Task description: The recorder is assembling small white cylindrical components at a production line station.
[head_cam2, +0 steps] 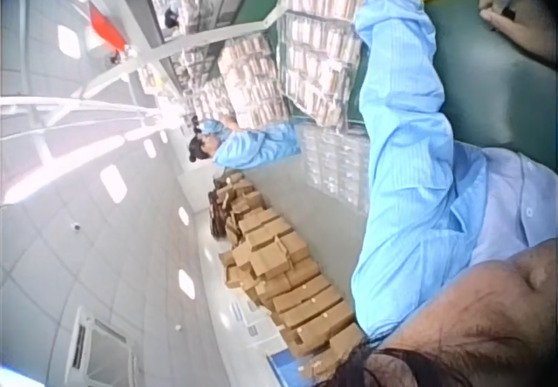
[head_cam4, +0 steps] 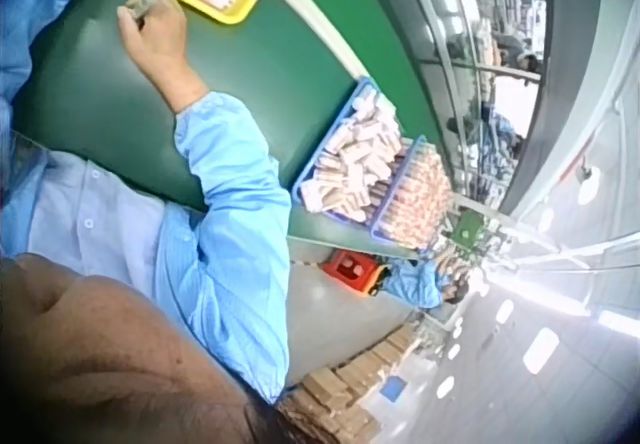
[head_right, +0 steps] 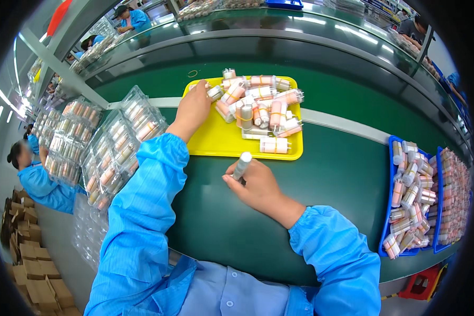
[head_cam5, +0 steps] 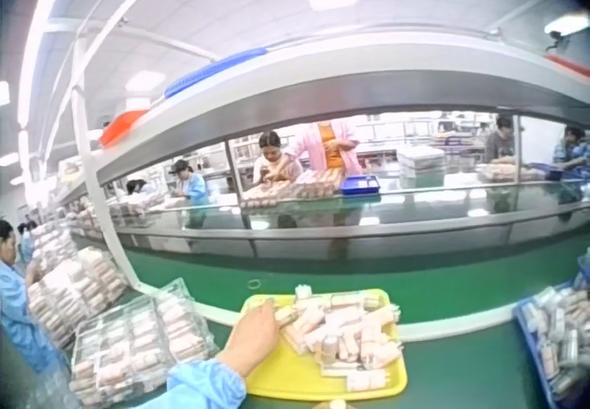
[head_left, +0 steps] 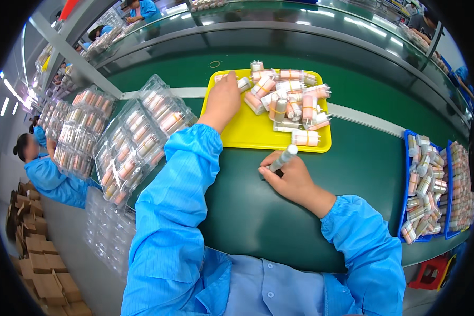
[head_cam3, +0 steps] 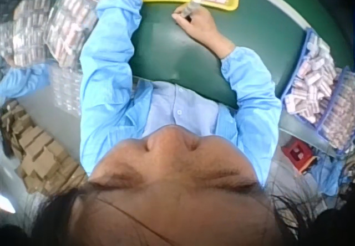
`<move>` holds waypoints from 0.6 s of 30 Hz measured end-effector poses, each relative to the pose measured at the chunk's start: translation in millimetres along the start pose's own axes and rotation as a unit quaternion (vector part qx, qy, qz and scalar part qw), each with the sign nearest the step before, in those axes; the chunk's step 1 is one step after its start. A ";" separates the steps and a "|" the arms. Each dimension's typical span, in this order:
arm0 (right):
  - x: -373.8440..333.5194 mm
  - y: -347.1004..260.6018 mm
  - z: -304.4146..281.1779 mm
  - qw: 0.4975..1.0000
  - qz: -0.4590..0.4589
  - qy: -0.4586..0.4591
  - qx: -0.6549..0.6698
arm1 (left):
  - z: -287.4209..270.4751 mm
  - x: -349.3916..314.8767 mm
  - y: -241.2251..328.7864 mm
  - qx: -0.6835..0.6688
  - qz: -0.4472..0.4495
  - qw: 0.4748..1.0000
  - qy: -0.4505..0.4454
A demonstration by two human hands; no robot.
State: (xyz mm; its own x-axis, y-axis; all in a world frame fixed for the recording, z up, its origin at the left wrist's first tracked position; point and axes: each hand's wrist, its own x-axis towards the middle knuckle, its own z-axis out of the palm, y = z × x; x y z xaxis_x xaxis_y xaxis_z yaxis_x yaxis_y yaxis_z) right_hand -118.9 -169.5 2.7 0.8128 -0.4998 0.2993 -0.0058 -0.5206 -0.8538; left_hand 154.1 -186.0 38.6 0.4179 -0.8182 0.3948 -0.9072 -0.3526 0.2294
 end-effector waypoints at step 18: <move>8.5 -17.0 -6.3 0.985 -0.070 0.140 0.077 | -81.7 -166.8 54.8 -0.236 0.077 0.967 -0.063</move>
State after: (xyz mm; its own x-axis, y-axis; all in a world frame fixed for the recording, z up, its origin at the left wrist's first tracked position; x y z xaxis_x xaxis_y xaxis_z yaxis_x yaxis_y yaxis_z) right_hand -115.6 -169.2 22.4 0.6074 -0.6124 0.5061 0.2019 -0.4971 -0.8439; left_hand 38.6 -31.7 58.1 0.2428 -0.9037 0.3527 -0.8230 0.0005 0.5680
